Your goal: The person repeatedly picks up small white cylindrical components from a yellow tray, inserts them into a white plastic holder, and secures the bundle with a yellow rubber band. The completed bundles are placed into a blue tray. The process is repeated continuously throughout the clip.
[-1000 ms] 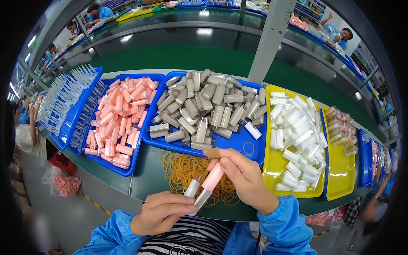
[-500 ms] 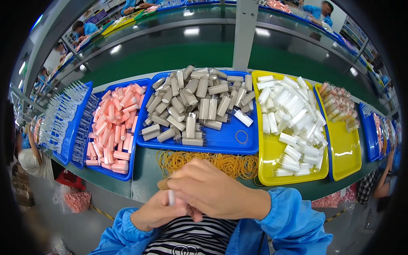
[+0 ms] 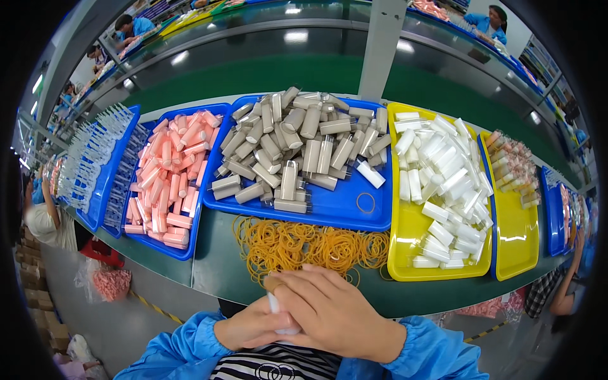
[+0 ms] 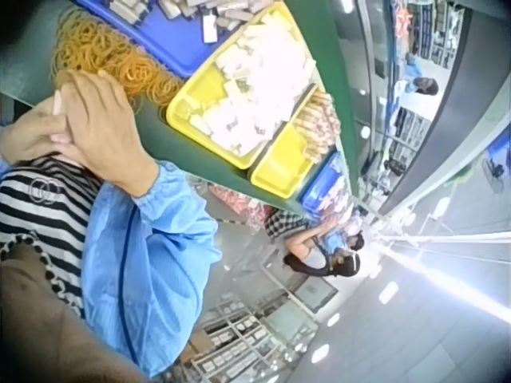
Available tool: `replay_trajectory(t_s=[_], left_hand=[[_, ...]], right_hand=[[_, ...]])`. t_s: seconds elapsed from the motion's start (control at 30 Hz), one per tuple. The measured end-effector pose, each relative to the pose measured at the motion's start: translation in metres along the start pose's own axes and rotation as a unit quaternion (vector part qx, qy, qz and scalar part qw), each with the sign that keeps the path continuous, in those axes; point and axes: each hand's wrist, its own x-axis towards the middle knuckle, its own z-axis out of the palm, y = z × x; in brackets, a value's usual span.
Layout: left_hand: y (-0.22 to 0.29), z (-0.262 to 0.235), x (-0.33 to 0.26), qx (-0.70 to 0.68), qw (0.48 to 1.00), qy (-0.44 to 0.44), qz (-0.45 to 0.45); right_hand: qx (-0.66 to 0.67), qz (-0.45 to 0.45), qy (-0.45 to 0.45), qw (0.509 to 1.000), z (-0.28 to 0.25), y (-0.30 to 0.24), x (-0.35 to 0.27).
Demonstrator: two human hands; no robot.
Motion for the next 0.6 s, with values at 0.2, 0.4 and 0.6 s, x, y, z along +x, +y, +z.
replay_trajectory(t_s=[0.2, 0.4, 0.6], left_hand=[[0.036, -0.016, -0.028, 0.265, 0.916, 0.195, 0.228], [0.051, -0.015, -0.022, 0.329, 0.826, 0.360, 0.282], [0.055, -0.019, -0.022, 0.342, 0.805, 0.383, 0.297]], right_hand=[[-0.089, 0.046, 0.148, 0.984, -0.008, 0.038, 0.026], [-0.154, 0.000, 0.099, 0.983, 0.023, 0.053, 0.057], [-0.013, 0.092, 0.175, 0.980, -0.009, 0.038, 0.057]])
